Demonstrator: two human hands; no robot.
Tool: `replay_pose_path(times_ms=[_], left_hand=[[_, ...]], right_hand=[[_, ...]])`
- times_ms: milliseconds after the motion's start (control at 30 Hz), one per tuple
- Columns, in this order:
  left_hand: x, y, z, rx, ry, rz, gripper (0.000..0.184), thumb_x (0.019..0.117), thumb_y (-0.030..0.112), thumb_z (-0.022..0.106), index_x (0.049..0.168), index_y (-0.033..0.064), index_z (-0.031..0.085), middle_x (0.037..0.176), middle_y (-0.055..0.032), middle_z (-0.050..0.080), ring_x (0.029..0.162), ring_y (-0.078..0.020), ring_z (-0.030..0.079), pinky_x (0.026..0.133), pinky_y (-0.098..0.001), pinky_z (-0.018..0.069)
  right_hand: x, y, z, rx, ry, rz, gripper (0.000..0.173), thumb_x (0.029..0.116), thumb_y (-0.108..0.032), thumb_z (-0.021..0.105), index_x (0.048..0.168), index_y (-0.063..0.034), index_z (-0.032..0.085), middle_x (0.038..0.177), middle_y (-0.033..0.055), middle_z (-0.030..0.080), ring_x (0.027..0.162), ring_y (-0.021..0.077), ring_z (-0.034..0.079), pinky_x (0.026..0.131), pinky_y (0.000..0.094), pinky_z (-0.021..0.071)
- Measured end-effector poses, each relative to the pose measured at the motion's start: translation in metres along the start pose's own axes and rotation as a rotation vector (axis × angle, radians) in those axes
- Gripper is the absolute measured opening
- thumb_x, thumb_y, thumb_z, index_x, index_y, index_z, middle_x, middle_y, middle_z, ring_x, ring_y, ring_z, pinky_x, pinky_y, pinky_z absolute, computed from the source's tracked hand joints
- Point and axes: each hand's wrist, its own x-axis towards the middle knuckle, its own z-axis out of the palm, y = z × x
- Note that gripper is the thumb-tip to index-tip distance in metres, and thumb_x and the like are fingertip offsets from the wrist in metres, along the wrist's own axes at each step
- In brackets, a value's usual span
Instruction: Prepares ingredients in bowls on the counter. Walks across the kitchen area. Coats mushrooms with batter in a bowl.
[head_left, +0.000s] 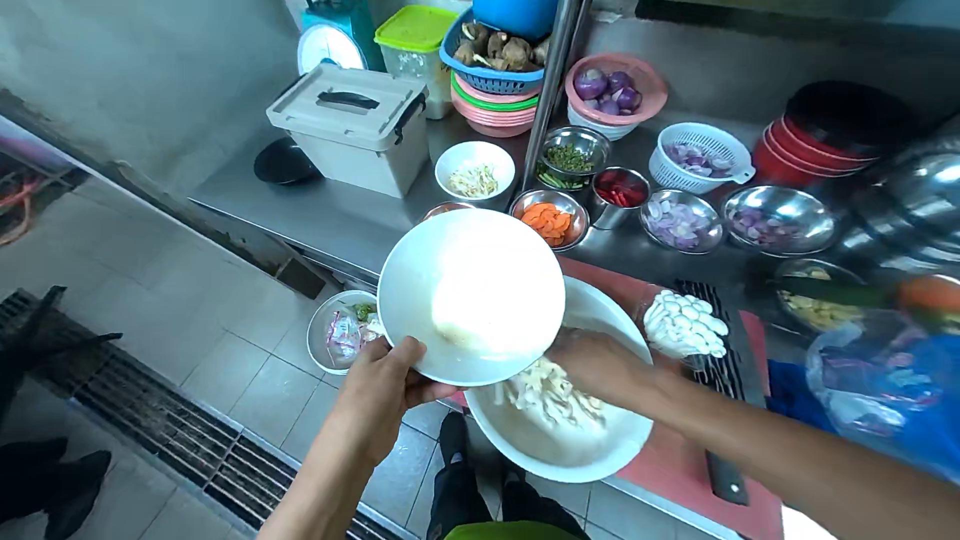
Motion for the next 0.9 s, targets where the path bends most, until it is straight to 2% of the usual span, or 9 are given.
replay_pose_path(times_ms=[133,200,267,367,467,533,600,733,900], left_hand=[[0.014,0.016,-0.020,0.022,-0.032,0.022,0.019,0.1091,0.004,0.039,0.112,-0.0032,0.056,0.083,-0.0184,0.072,0.065,-0.0232,0.074,0.059,-0.0320,0.0641],[0.022,0.021,-0.029,0.035,-0.042,0.046,0.020,0.1088,0.003,0.038,0.111,-0.0022,0.056,0.082,-0.0172,0.073,0.065,-0.0222,0.074,0.058,-0.0315,0.0639],[0.029,0.021,-0.037,0.034,-0.045,0.075,0.020,0.1079,0.003,0.037,0.111,-0.0022,0.057,0.082,-0.0172,0.073,0.064,-0.0225,0.074,0.056,-0.0319,0.0636],[0.040,0.021,-0.045,0.048,-0.040,0.091,0.020,0.1068,0.003,0.037,0.110,-0.0018,0.056,0.081,-0.0163,0.073,0.063,-0.0223,0.074,0.054,-0.0313,0.0631],[0.048,0.020,-0.052,0.062,-0.057,0.097,0.020,0.1062,0.004,0.038,0.109,-0.0003,0.057,0.080,-0.0146,0.073,0.062,-0.0201,0.073,0.053,-0.0297,0.0625],[0.050,0.021,-0.054,0.080,-0.070,0.100,0.019,0.1061,0.004,0.039,0.109,0.0006,0.057,0.080,-0.0135,0.073,0.061,-0.0189,0.073,0.053,-0.0291,0.0624],[0.053,0.022,-0.057,0.091,-0.077,0.100,0.020,0.1060,0.005,0.038,0.109,0.0012,0.058,0.080,-0.0128,0.073,0.061,-0.0187,0.073,0.053,-0.0294,0.0623],[0.059,0.025,-0.068,0.105,-0.090,0.093,0.018,0.1038,0.005,0.040,0.110,0.0023,0.057,0.083,-0.0126,0.073,0.063,-0.0199,0.073,0.053,-0.0314,0.0629],[0.070,0.031,-0.077,0.116,-0.115,0.094,0.017,0.1034,0.004,0.041,0.109,0.0035,0.057,0.084,-0.0103,0.074,0.064,-0.0188,0.074,0.052,-0.0318,0.0631]], right_hand=[[0.003,-0.006,-0.040,-0.002,-0.139,0.071,0.035,0.0911,-0.009,0.068,0.126,-0.0047,0.067,0.128,0.0185,0.064,0.109,0.0383,0.065,0.088,0.0563,0.0539],[0.012,-0.026,-0.047,0.089,-0.273,0.136,0.063,0.0921,-0.025,0.073,0.148,-0.0065,0.051,0.152,0.0245,0.047,0.123,0.0443,0.058,0.099,0.0616,0.0483],[0.024,-0.043,-0.028,0.190,-0.285,0.181,0.084,0.0913,-0.041,0.076,0.158,-0.0092,0.037,0.157,0.0313,0.037,0.125,0.0510,0.055,0.100,0.0662,0.0457],[0.031,-0.052,0.016,0.228,-0.167,0.244,0.076,0.0918,-0.038,0.075,0.155,-0.0118,0.042,0.166,0.0305,0.014,0.134,0.0553,0.046,0.103,0.0666,0.0452],[0.028,-0.040,0.024,0.177,-0.003,0.264,0.066,0.0879,-0.030,0.080,0.147,-0.0185,0.055,0.165,0.0254,0.028,0.138,0.0521,0.044,0.105,0.0649,0.0454],[0.032,-0.031,0.005,0.161,0.008,0.260,0.065,0.0852,-0.018,0.082,0.145,-0.0153,0.057,0.155,0.0271,0.041,0.125,0.0513,0.056,0.091,0.0637,0.0528],[0.036,-0.020,-0.015,0.114,-0.044,0.227,0.059,0.0906,-0.017,0.077,0.144,-0.0088,0.054,0.139,0.0264,0.054,0.108,0.0453,0.065,0.084,0.0588,0.0555],[0.026,-0.020,-0.043,0.075,-0.141,0.199,0.041,0.1024,-0.017,0.061,0.138,0.0016,0.052,0.111,0.0214,0.067,0.104,0.0382,0.067,0.090,0.0520,0.0534],[0.010,-0.024,-0.057,0.352,-0.170,0.201,0.049,0.1019,-0.002,0.056,0.149,0.0039,0.042,0.135,0.0240,0.059,0.126,0.0370,0.058,0.107,0.0494,0.0447]])
